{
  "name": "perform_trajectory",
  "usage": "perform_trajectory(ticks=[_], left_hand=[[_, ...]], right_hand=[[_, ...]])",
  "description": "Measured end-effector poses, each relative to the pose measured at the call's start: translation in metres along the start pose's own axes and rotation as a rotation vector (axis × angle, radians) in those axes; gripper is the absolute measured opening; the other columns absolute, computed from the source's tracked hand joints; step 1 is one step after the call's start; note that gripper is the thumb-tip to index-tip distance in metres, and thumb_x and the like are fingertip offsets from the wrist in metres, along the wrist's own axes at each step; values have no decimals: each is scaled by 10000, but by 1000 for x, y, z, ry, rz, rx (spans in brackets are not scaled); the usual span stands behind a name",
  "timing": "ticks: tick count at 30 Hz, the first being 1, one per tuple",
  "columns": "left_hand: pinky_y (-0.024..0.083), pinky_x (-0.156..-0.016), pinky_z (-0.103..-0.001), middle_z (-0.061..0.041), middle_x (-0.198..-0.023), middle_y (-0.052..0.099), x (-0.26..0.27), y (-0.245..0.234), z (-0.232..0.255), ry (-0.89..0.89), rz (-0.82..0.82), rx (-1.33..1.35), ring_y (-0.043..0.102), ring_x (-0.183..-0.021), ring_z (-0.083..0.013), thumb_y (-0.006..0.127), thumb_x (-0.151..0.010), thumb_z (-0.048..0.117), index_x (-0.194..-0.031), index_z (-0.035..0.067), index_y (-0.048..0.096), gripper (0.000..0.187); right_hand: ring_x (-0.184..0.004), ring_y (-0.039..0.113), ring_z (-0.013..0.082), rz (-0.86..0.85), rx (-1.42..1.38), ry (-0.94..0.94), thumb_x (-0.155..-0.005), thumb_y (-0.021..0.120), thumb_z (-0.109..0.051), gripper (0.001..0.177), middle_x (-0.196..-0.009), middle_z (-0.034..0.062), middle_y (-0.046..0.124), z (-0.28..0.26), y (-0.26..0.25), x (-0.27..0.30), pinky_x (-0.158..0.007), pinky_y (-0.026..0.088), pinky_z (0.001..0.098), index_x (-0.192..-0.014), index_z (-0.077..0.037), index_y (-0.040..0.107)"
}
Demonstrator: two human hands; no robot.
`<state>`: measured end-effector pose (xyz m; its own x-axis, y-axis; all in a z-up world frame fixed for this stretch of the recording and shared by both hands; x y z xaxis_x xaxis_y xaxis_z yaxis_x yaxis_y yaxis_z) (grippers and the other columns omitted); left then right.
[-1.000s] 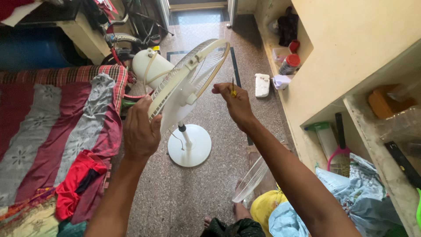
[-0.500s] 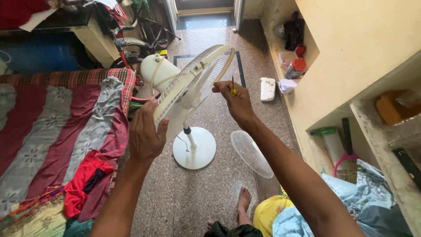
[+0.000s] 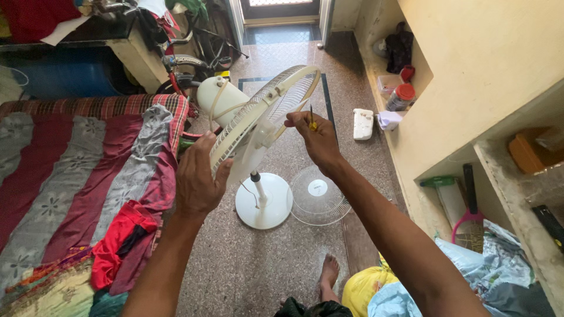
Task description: The person uses a screwdriver to loosen screws on the front grill of a standing fan. After removing the grill, they unscrew the central hub nut and remove the fan blades from the motor shaft.
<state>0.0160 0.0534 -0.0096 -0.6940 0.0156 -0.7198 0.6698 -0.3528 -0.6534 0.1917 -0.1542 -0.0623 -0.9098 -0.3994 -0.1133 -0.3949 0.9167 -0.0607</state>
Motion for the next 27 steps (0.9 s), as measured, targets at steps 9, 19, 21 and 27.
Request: perform_trajectory(ticks=[9,19,21,27], left_hand=[[476,-1068,-529,-277,-1345,612,-1,-1,-1,12,-4,5,604,-1278,-448,616,-1052,340,-1348,-48,516,498],[474,-1060,-512,-282,-1359,609,-6,0,1,18,-13,1,602,-1283,-436,620,-1044,334,-1369,-51,508,516],[443,-1082,-533,-271,-1394,585,-5,0,2,7,-16,-15,571,-1313,-439,616,-1048,355,-1390,-48,505,540],[277,-1173,-670,-265,-1522,443,10,-5,30,183,136,-287,414,-1429,-447,663,-1040,403,-1400,42,509,532]], right_hand=[[-1162,684,196,5,29,10,-1034,525,-430,450,-1119,94,771,0,1,4,-1086,506,399,-1198,-51,703],[-1133,676,201,20,-16,-14,-1030,549,-428,442,-1108,101,762,8,-6,6,-1048,512,393,-1191,-47,705],[-1153,676,204,20,-15,-1,-1026,551,-435,447,-1112,101,762,15,-8,10,-1053,508,387,-1191,-48,703],[-898,598,108,39,-23,108,-1009,599,-408,430,-1102,127,769,34,-13,20,-718,506,324,-1192,-34,703]])
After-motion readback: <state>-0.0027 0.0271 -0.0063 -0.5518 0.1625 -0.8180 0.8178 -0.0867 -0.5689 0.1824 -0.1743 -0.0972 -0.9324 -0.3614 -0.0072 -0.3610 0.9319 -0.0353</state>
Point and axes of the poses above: each hand's wrist, its own x-axis away from the middle knuckle, its own y-axis out of the palm, z = x × y, the point moved 6 cm from there along -x, towards the middle knuckle
